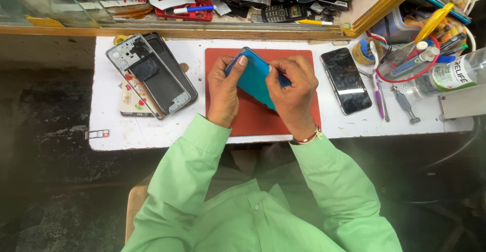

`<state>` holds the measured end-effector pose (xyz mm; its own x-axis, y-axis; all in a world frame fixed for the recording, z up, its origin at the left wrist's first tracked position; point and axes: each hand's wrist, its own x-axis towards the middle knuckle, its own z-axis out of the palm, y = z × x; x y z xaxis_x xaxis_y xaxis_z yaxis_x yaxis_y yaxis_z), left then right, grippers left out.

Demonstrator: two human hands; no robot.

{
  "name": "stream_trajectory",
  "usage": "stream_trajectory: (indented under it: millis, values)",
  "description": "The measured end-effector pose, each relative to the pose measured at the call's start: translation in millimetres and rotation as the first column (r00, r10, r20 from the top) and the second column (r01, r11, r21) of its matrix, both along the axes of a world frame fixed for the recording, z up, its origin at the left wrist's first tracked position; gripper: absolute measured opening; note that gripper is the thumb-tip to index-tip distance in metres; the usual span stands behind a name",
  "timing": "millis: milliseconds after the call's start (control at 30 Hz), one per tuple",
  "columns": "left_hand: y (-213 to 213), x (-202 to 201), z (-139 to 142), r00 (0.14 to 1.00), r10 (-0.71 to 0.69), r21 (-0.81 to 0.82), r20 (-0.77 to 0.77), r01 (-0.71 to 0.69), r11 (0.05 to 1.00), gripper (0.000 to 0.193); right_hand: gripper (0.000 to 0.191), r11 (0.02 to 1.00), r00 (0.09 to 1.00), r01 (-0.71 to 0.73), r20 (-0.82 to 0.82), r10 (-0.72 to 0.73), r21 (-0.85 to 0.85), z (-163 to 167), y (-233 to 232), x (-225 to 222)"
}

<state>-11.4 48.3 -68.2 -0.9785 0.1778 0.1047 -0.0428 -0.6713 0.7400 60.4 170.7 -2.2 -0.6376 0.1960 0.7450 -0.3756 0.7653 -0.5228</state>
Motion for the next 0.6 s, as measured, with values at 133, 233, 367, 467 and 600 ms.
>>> stream_trajectory:
  millis: [133, 233, 367, 467, 600]
  values:
    - [0.2, -0.4, -0.8, 1.000, 0.008, -0.020, -0.009, -0.008, 1.000, 0.023, 0.009, 0.999, 1.000, 0.013, -0.005, -0.013, 0.041, -1.4, 2.0, 1.1]
    - [0.5, 0.4, -1.9, 1.000, 0.006, -0.018, -0.009, -0.006, 1.000, 0.023, 0.009, 0.999, 1.000, 0.020, -0.013, -0.019, 0.029, -2.7, 2.3, 1.3]
    - [0.7, 0.3, -3.1, 1.000, 0.011, -0.028, -0.003, -0.011, 1.000, 0.023, 0.009, 1.000, 1.000, 0.024, -0.008, -0.024, 0.010, -3.9, 2.9, 1.4]
    - [1.2, 0.3, -4.1, 1.000, 0.016, -0.037, -0.015, -0.017, 0.999, 0.023, 0.010, 1.000, 1.000, 0.025, -0.007, -0.025, 0.004, -4.4, 3.7, 2.4]
    - [1.2, 0.1, -5.6, 1.000, 0.017, -0.044, -0.008, -0.018, 0.999, 0.023, 0.009, 0.999, 0.999, 0.036, -0.009, -0.036, -0.003, -5.5, 3.6, 3.2]
